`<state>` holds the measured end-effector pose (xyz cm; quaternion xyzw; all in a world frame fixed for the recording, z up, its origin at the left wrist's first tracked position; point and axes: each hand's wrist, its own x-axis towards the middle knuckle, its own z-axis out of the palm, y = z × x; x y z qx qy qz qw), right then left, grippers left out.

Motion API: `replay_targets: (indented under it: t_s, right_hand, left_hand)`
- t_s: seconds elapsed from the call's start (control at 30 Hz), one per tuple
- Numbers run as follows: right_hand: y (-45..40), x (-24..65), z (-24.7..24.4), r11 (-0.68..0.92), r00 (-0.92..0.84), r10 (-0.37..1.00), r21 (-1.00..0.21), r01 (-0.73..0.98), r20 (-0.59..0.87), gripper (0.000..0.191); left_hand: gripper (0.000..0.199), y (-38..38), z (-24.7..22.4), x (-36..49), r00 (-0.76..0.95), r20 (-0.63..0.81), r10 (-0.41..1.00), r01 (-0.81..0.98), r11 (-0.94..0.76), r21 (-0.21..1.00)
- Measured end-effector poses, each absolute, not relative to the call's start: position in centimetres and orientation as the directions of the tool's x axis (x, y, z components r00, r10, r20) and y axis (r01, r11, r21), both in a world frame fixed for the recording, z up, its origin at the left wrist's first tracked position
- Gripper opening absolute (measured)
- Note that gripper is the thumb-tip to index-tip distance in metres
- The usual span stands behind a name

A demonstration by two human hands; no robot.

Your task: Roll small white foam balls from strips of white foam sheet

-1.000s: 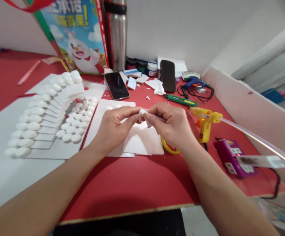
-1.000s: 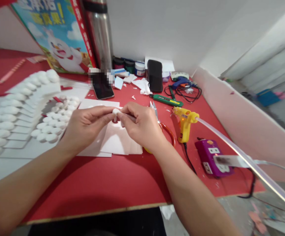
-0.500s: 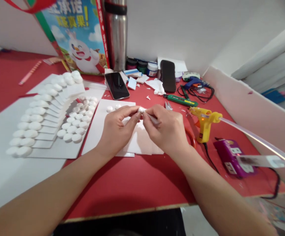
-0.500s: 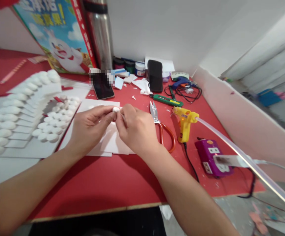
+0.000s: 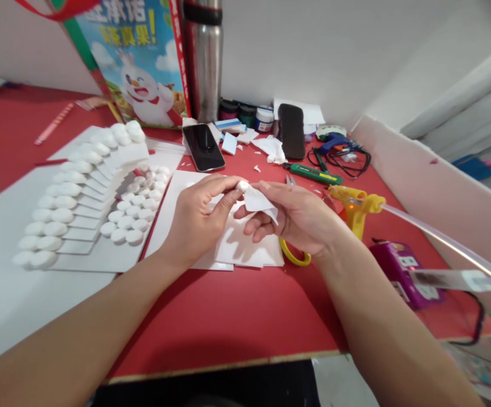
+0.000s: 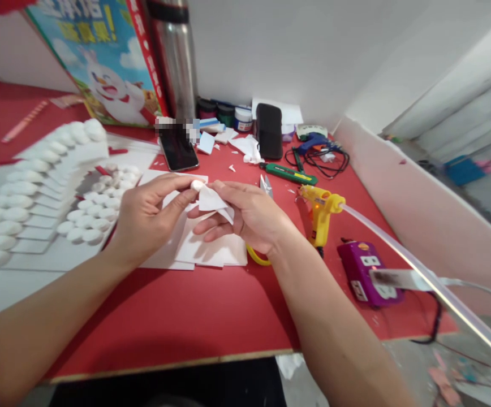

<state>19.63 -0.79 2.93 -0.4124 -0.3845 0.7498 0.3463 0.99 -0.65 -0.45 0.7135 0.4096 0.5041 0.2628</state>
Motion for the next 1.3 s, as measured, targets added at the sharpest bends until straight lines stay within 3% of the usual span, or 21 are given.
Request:
replay_targets:
  t_s: [0.13,0.27,0.43,0.53,0.67,0.87,0.97,1.13,1.3]
  right_hand:
    - [-1.1,19.3,3.0,-0.292,-0.325,0.915,-0.947,-0.131,-0.237,0.031]
    - [-1.4,19.0,3.0,-0.062,-0.186,0.979,-0.99,0.125,-0.085,0.039]
    - [-1.9,18.7,2.3,0.136,-0.097,0.99,-0.891,0.433,0.104,0.042]
    - [-2.3,18.2,2.1,0.206,-0.052,0.976,-0.824,0.528,0.211,0.037]
    - [-2.8,17.6,2.1,0.262,-0.081,0.963,-0.819,0.51,0.258,0.027]
    - [-2.7,18.1,2.0,0.308,-0.09,0.948,-0.798,0.518,0.307,0.026]
    - [-2.4,18.9,2.2,0.326,-0.153,0.945,-0.801,0.503,0.288,0.022]
    - [-1.9,19.7,2.9,0.26,-0.255,0.951,-0.894,0.364,0.173,0.02]
    - [-1.8,19.4,2.7,0.195,-0.236,0.964,-0.935,0.297,0.126,0.025]
  left_hand:
    - [0.02,-0.8,-0.3,0.9,0.171,0.484,0.858,0.308,-0.513,0.801]
    - [0.019,-0.9,-0.3,1.0,0.182,0.443,0.878,0.275,-0.478,0.834]
    - [0.021,-1.0,-0.8,1.2,0.168,0.386,0.907,0.203,-0.415,0.887]
    - [0.021,-1.0,-1.0,1.3,0.146,0.388,0.91,0.221,-0.413,0.884]
    - [0.022,-1.2,-1.1,1.4,0.129,0.48,0.868,0.309,-0.495,0.812]
    - [0.027,-1.8,-1.2,1.9,0.166,0.612,0.773,0.402,-0.62,0.674]
    - [0.02,-1.6,-0.9,1.7,0.159,0.584,0.796,0.315,-0.601,0.734]
    - [0.011,-0.4,0.0,0.7,0.24,0.318,0.917,0.081,-0.345,0.935]
    - [0.016,0.1,0.1,0.3,0.345,0.283,0.895,0.057,-0.321,0.945]
